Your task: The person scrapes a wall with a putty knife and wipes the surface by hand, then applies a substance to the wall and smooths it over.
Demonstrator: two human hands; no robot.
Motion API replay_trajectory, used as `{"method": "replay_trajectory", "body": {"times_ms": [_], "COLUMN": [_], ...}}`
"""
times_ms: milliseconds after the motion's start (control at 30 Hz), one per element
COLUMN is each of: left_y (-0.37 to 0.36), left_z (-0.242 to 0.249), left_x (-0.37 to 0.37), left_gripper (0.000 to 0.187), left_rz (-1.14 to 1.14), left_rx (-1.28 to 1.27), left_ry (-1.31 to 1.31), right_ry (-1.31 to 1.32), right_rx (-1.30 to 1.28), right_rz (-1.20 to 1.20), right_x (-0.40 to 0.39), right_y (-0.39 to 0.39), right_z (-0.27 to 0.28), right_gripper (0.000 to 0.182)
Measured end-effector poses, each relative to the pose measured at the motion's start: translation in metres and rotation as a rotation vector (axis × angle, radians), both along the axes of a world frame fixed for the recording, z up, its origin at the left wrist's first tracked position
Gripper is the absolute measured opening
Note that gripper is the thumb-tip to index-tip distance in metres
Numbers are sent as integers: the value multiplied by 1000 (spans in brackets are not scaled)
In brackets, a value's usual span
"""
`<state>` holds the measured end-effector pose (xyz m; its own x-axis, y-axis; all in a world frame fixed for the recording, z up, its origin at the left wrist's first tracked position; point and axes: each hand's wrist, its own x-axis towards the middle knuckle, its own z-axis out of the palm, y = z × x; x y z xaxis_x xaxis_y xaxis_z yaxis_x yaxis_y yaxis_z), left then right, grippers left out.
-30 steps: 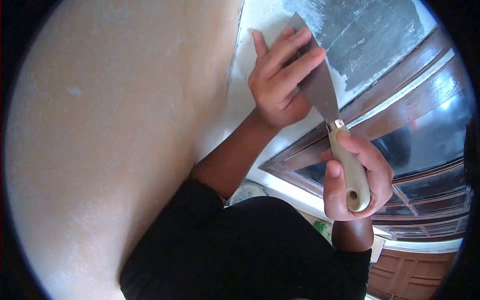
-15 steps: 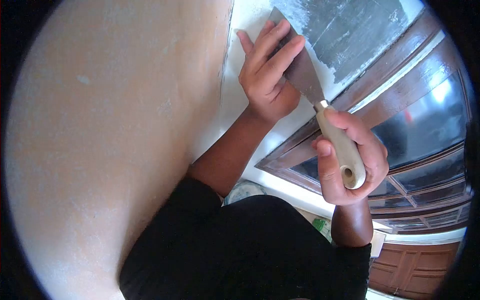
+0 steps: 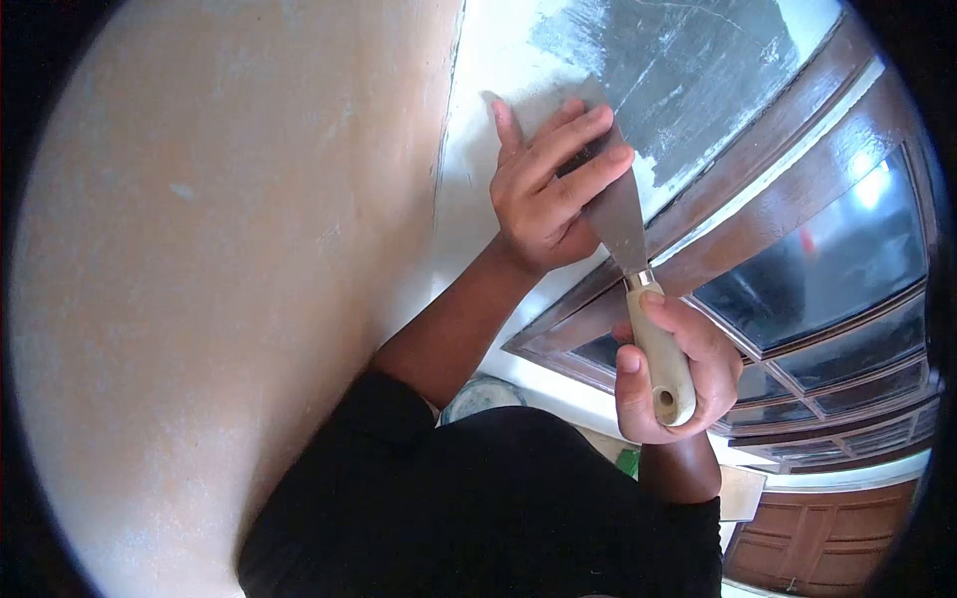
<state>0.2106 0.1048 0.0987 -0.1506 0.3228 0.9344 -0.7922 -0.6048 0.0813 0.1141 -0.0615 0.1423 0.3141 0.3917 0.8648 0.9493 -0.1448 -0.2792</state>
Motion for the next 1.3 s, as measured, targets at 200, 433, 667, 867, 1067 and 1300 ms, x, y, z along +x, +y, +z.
{"method": "replay_trajectory", "body": {"times_ms": [200, 433, 667, 867, 1067, 1300], "left_y": [1, -1, 0, -1, 0, 4], "left_z": [0, 1, 5, 2, 2, 6], "left_x": [0, -1, -3, 0, 2, 2], "left_gripper": [31, 30, 31, 29, 29, 30], "left_rz": [40, 8, 27, 55, 33, 68], "left_rx": [7, -8, -38, 36, -25, -44], "left_ry": [15, 8, 40, 37, 15, 18], "right_ry": [15, 113, 225, 194, 119, 168], "right_rx": [-44, -6, 49, 108, 26, 83], "right_rz": [-24, -39, -29, -7, -33, -25], "right_x": [-1, -6, -4, -7, -1, 4], "right_y": [-4, -4, -2, -5, -2, -2], "right_z": [0, -1, 4, -6, 2, -2], "right_gripper": [31, 29, 28, 29, 29, 30]}}
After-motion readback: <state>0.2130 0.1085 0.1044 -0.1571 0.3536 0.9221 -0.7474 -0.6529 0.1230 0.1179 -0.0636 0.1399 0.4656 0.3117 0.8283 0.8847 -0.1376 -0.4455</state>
